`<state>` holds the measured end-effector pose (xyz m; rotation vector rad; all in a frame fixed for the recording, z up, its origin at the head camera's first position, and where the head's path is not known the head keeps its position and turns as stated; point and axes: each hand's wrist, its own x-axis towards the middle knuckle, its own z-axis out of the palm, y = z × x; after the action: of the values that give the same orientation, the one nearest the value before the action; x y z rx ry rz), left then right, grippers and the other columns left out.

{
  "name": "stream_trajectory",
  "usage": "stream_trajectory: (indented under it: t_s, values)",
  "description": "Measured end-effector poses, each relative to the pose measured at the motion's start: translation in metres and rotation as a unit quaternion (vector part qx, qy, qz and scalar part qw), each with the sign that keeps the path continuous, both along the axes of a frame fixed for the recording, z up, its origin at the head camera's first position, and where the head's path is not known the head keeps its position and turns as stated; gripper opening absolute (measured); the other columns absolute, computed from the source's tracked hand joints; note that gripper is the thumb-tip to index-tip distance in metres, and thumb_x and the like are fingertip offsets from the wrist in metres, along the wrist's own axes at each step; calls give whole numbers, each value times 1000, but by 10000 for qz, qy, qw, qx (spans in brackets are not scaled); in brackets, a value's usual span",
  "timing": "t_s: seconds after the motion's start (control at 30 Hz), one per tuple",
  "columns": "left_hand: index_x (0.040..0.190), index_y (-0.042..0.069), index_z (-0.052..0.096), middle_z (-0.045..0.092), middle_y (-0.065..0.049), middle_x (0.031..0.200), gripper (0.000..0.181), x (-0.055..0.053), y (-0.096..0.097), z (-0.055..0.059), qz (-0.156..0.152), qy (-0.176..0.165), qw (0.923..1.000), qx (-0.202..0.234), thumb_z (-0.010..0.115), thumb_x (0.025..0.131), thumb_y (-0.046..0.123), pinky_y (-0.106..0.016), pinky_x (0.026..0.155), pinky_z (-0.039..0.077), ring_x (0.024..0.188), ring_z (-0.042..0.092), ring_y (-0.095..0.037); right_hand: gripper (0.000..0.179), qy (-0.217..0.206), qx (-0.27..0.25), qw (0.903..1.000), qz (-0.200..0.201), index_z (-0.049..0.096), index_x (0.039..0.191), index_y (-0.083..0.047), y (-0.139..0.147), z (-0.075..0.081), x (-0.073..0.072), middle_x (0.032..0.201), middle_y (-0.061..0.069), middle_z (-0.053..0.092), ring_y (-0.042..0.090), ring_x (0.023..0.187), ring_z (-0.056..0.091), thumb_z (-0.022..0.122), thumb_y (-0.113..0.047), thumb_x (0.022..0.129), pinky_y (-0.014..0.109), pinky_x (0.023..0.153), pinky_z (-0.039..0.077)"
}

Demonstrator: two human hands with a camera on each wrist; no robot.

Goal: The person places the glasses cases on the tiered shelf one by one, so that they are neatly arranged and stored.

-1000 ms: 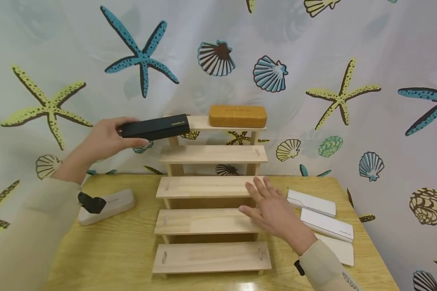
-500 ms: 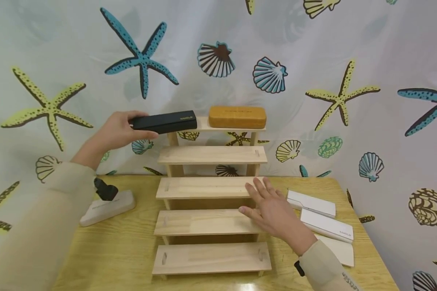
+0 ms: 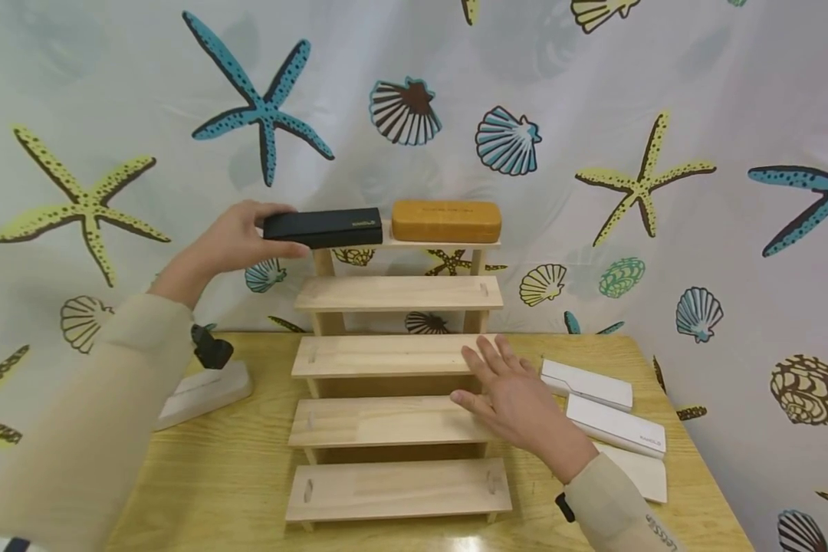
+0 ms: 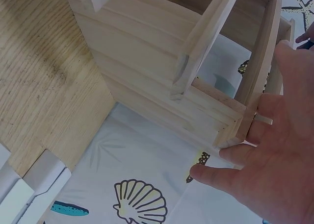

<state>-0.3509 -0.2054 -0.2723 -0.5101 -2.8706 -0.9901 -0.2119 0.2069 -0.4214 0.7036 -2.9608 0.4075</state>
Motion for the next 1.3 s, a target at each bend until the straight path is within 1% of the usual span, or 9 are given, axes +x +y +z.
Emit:
stream_trajectory:
  t_s: [0.1,0.23,0.3,0.43,0.57,0.83,1.17,1.23,1.3]
  values:
    - [152,7,54,60,-21,136,71,0,2,1,119,-69,9999,97,82,93,35,-45,88,48,113,53,-34,77,-5,-3,10000,-2,33,166,-12,0,0,0,174,18,25,45,161,19,53,-56,107,74,118,32]
    - [157,7,48,56,-24,144,78,-1,4,-2,375,-107,9988,294,82,94,36,-50,93,53,121,55,-39,77,-15,12,10000,3,33,166,-12,-1,0,0,174,19,26,45,161,19,53,-56,107,74,118,32]
    - [159,7,46,55,-24,147,80,-2,6,-5,443,-91,9982,381,82,94,35,-53,97,54,126,56,-40,77,-17,18,10000,6,33,166,-12,-1,0,0,174,19,26,44,161,19,53,-55,107,75,118,32]
    - [160,7,43,54,-25,151,80,-6,8,-11,444,-59,9979,460,81,94,34,-56,102,54,132,57,-42,76,-16,1,10000,12,33,166,-12,-2,0,1,174,18,26,45,161,20,54,-55,106,75,118,32]
    - [161,8,42,54,-25,152,80,-8,11,-15,462,-19,9979,462,80,95,33,-57,103,54,133,58,-43,76,-28,-4,10000,14,33,166,-13,-2,-1,0,174,18,25,45,161,21,53,-56,106,75,118,32]
    - [162,9,41,50,-26,156,80,-7,15,-15,489,-38,9975,503,79,96,33,-59,108,51,136,55,-44,77,-3,47,10000,7,33,167,-13,-1,0,0,174,18,24,45,161,21,53,-56,106,75,118,32]
    - [162,9,41,52,-25,156,80,-9,23,-18,385,30,9973,629,79,96,33,-57,103,54,139,54,-43,77,-18,25,10000,7,32,167,-12,-1,0,1,174,18,24,45,161,20,53,-56,107,75,117,32]
    - [163,9,41,50,-25,157,81,-9,23,-18,362,27,9972,650,79,96,35,-58,105,53,141,53,-44,77,-9,10,10000,3,32,167,-12,0,0,1,174,19,25,45,161,20,53,-55,107,75,117,32]
    - [163,10,39,46,-24,161,81,-9,22,-19,378,18,9973,631,77,97,39,-59,109,51,145,49,-45,77,-8,5,10000,6,32,167,-12,0,-1,1,174,18,24,45,161,20,53,-55,107,75,118,32]
